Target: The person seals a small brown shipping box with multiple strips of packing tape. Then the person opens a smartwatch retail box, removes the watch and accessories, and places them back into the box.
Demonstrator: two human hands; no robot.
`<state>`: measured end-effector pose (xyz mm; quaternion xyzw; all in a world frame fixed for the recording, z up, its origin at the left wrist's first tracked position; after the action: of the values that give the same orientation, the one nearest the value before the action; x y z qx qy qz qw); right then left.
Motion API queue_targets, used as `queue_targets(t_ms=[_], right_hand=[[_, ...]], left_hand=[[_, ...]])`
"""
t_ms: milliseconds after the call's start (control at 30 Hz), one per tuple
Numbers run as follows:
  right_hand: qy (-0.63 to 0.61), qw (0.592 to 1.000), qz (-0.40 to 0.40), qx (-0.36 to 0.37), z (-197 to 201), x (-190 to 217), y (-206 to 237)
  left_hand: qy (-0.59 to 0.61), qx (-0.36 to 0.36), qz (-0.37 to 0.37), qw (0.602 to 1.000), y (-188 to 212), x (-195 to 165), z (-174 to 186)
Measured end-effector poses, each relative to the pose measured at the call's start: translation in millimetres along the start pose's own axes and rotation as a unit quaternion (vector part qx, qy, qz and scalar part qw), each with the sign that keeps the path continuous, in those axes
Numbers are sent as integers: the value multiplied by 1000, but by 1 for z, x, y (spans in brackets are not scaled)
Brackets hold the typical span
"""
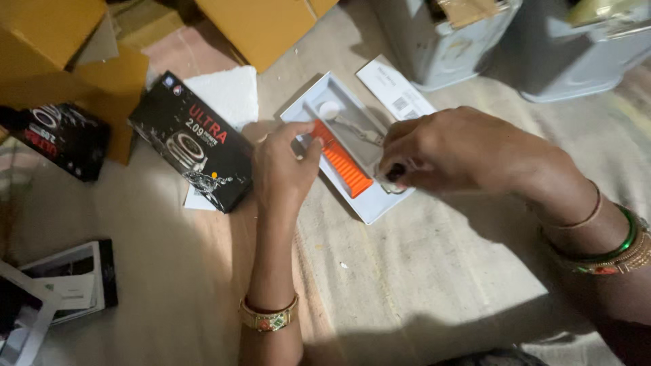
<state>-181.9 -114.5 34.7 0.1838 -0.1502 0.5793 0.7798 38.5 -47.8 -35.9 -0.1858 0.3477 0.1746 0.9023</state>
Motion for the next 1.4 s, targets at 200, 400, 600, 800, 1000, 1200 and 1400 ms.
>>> queue_targets(t_ms=[200,400,600,800,1000,1200,1400], right_hand=[[90,913,-102,-385,42,-37,100],[358,805,-143,-452,42,-84,155],[-22,847,-301,-437,36,-176,152],[-24,824,-195,-531,36,-186,144],[145,805,-123,-562,31,-115,169],[-217,735,-246,-594,-23,-86,189],[-102,780,-242,-568,-34,-107,195]], left_hand=[[15,-187,-83,979,0,-43,20],[44,-103,-217,970,-11,-121,-42],[-106,-109,-366,918,-65,-216,-146],[-186,-80,-419,885,-104,-244,-210],[-67,-72,-423,901,-102,-229,-217],[-18,-53,-482,875,-77,-220,-210],[-16,-108,-511,852,-72,-215,-201]])
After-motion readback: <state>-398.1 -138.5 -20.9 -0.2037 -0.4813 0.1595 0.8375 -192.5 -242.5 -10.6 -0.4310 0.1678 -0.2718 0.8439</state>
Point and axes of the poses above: each hand's wrist, its own y-axis away from the middle knuckle, its own z-axis out of the back of the hand, x = y × z, the point moved 3 cm from there along -y, towards the middle knuckle, and after that the axes turned 13 degrees about z, right-handed, at the moved point
